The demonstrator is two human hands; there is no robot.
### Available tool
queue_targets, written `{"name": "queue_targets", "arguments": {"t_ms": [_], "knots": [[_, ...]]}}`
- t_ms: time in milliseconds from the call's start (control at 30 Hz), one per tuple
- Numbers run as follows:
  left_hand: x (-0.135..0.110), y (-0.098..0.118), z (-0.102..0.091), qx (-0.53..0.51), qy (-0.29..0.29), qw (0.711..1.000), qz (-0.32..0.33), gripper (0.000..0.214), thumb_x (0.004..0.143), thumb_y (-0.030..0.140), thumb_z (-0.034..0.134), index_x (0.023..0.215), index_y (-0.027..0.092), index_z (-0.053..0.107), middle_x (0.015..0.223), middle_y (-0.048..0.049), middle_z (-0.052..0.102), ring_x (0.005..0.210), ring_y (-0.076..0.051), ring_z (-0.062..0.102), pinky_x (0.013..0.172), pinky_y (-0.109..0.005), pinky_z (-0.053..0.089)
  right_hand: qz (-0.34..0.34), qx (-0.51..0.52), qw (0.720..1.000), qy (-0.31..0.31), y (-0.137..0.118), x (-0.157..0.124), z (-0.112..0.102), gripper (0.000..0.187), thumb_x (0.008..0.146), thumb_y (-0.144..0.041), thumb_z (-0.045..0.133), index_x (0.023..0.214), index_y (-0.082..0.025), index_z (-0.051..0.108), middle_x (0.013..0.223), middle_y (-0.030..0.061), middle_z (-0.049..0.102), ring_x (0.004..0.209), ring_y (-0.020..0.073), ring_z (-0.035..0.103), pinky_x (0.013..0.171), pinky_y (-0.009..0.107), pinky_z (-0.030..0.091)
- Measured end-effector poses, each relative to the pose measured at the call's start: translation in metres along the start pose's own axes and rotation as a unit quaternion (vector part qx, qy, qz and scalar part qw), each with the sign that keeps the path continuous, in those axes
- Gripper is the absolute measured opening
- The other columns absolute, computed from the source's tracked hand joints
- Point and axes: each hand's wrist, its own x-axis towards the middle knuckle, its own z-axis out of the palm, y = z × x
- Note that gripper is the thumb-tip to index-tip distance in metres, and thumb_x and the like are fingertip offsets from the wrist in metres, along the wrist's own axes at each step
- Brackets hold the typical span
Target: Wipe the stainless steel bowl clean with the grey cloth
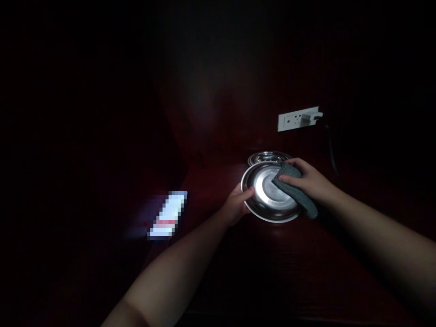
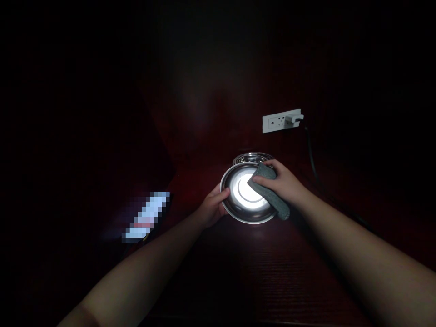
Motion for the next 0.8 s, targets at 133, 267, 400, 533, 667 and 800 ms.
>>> {"name": "queue_targets", "arguments": {"t_ms": [133, 267, 400, 533, 667, 800], "knots": [[0.000, 0.001, -0.001, 0.016, 0.003, 1.000, -0.004, 0.047, 0.074, 0.032, 0.066, 0.118, 0.022, 0.052, 0.109, -0.0107, 0.063, 0.090, -0.025, 0.064, 0.070, -0.037, 0.053, -0.013, -0.017, 1.000, -0.002, 0.003, 0.001, 0.000, 0.056, 0.059, -0.051, 0.073, 0.104, -0.023, 0.054, 0.098, 0.0054, 0.063, 0.087, 0.0269, 0.060, 0.075, 0.042, 0.049], [0.001, 0.001, 0.000, 0.009, 0.006, 1.000, 0.009, 0.047, 0.074, 0.032, 0.066, 0.118, 0.021, 0.053, 0.108, -0.0107, 0.064, 0.091, -0.025, 0.063, 0.073, -0.037, 0.052, -0.012, -0.036, 0.999, -0.017, 0.007, 0.003, -0.002, 0.063, 0.055, -0.048, 0.076, 0.107, -0.023, 0.051, 0.098, 0.0054, 0.063, 0.088, 0.0273, 0.060, 0.076, 0.042, 0.049], [0.000, 0.000, 0.002, -0.004, 0.004, 1.000, 0.020, 0.046, 0.075, 0.031, 0.066, 0.118, 0.019, 0.053, 0.109, -0.0109, 0.064, 0.093, -0.025, 0.063, 0.077, -0.038, 0.051, 0.000, -0.054, 0.998, -0.038, 0.009, 0.003, -0.003, 0.070, 0.052, -0.045, 0.079, 0.112, -0.023, 0.048, 0.096, 0.0058, 0.064, 0.085, 0.0278, 0.061, 0.074, 0.043, 0.050], [0.001, -0.001, 0.003, -0.014, 0.002, 1.000, 0.024, 0.046, 0.075, 0.030, 0.066, 0.117, 0.019, 0.053, 0.107, -0.0106, 0.064, 0.096, -0.025, 0.062, 0.081, -0.039, 0.050, -0.017, -0.059, 0.997, -0.037, 0.011, 0.004, -0.003, 0.071, 0.050, -0.044, 0.080, 0.112, -0.024, 0.049, 0.098, 0.0064, 0.064, 0.088, 0.0297, 0.061, 0.077, 0.046, 0.049], [0.001, -0.002, 0.005, -0.024, 0.020, 0.999, 0.022, 0.044, 0.073, 0.029, 0.067, 0.114, 0.018, 0.054, 0.105, -0.0101, 0.065, 0.096, -0.025, 0.062, 0.083, -0.039, 0.049, -0.009, -0.036, 0.999, -0.028, 0.013, 0.004, 0.000, 0.068, 0.052, -0.044, 0.079, 0.110, -0.025, 0.049, 0.098, 0.0055, 0.063, 0.089, 0.0290, 0.061, 0.078, 0.045, 0.049], [0.002, -0.003, 0.006, -0.036, 0.060, 0.997, 0.021, 0.043, 0.072, 0.027, 0.069, 0.111, 0.018, 0.054, 0.106, -0.0090, 0.064, 0.096, -0.023, 0.062, 0.084, -0.038, 0.049, -0.006, 0.015, 1.000, -0.024, 0.013, 0.003, 0.004, 0.043, 0.069, -0.051, 0.064, 0.101, -0.024, 0.053, 0.094, 0.0040, 0.062, 0.087, 0.0255, 0.060, 0.078, 0.042, 0.049]]}}
